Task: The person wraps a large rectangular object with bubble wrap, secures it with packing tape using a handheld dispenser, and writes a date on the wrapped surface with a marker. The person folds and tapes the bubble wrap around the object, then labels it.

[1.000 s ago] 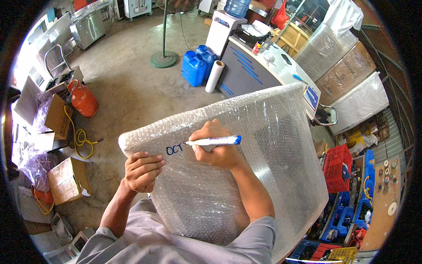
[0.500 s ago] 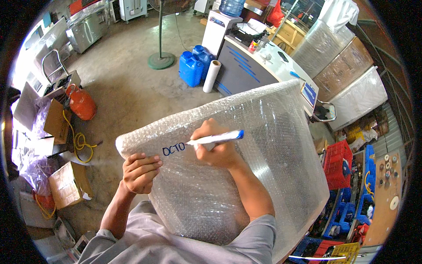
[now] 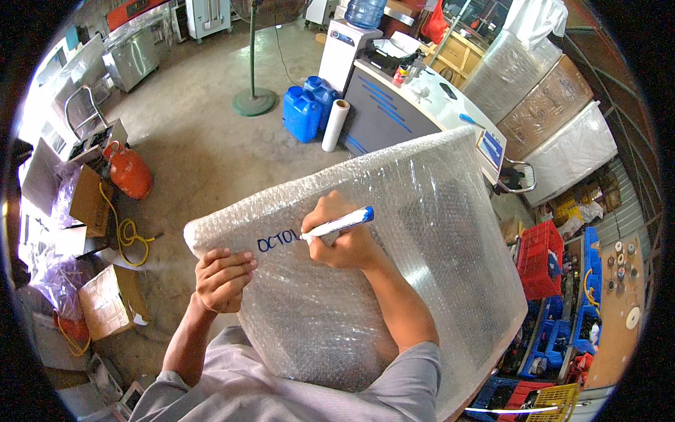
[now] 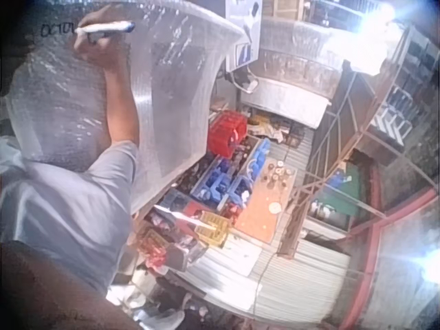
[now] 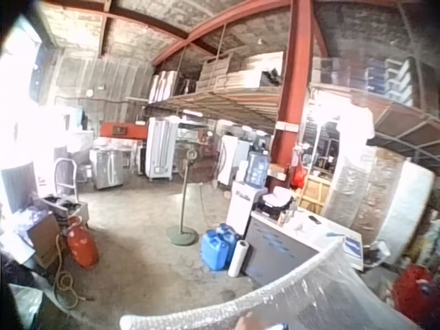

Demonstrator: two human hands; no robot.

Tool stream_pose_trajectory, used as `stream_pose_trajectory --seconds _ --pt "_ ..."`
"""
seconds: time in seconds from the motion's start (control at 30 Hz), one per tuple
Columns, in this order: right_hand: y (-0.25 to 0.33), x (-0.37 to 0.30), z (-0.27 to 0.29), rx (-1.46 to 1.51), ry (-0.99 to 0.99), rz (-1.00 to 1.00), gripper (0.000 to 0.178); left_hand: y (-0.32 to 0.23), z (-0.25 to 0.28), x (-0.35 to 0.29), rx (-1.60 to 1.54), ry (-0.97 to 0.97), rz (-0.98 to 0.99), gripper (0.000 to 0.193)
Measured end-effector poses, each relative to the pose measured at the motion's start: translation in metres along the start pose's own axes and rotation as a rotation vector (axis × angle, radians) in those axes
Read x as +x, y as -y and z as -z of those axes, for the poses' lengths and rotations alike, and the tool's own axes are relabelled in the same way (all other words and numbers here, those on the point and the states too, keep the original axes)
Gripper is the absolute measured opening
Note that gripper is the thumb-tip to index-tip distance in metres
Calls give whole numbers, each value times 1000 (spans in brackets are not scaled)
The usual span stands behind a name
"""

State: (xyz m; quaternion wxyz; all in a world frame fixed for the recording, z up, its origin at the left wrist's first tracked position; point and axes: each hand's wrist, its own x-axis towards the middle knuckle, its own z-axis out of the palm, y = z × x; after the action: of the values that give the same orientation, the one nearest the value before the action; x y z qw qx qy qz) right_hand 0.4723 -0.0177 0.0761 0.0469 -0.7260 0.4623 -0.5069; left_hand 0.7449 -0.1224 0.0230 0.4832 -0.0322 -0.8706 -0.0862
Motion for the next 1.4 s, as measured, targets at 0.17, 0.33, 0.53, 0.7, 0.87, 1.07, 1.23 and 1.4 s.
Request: stream_pose_trajectory --seconds 0.17,0.33,0.53,0.7,0.87,1.07,1.23,1.4 --pt "2 -2 -3 -26 -54 -82 11 -1 1 6 4 -2 -14 8" --pt "1 -7 -4 41 -83 -192 12 -1 1 3 -11 7 5 11" --pt "-3 -6 -4 64 -94 -93 9 -1 1 2 -4 7 5 12" --pt "-3 -8 3 253 -139 -163 8 -1 1 7 0 7 -8 12" --pt "1 2 41 322 -209 -341 13 0 1 6 20 -14 -16 8" --pt "-6 -11 34 38 32 -202 11 0 -2 5 35 -28 -27 7" --pt "-9 -16 25 73 -12 -189 11 -1 -2 4 21 -44 -21 8" --pt "-8 -18 23 78 -13 -179 15 -4 0 3 26 -30 0 9"
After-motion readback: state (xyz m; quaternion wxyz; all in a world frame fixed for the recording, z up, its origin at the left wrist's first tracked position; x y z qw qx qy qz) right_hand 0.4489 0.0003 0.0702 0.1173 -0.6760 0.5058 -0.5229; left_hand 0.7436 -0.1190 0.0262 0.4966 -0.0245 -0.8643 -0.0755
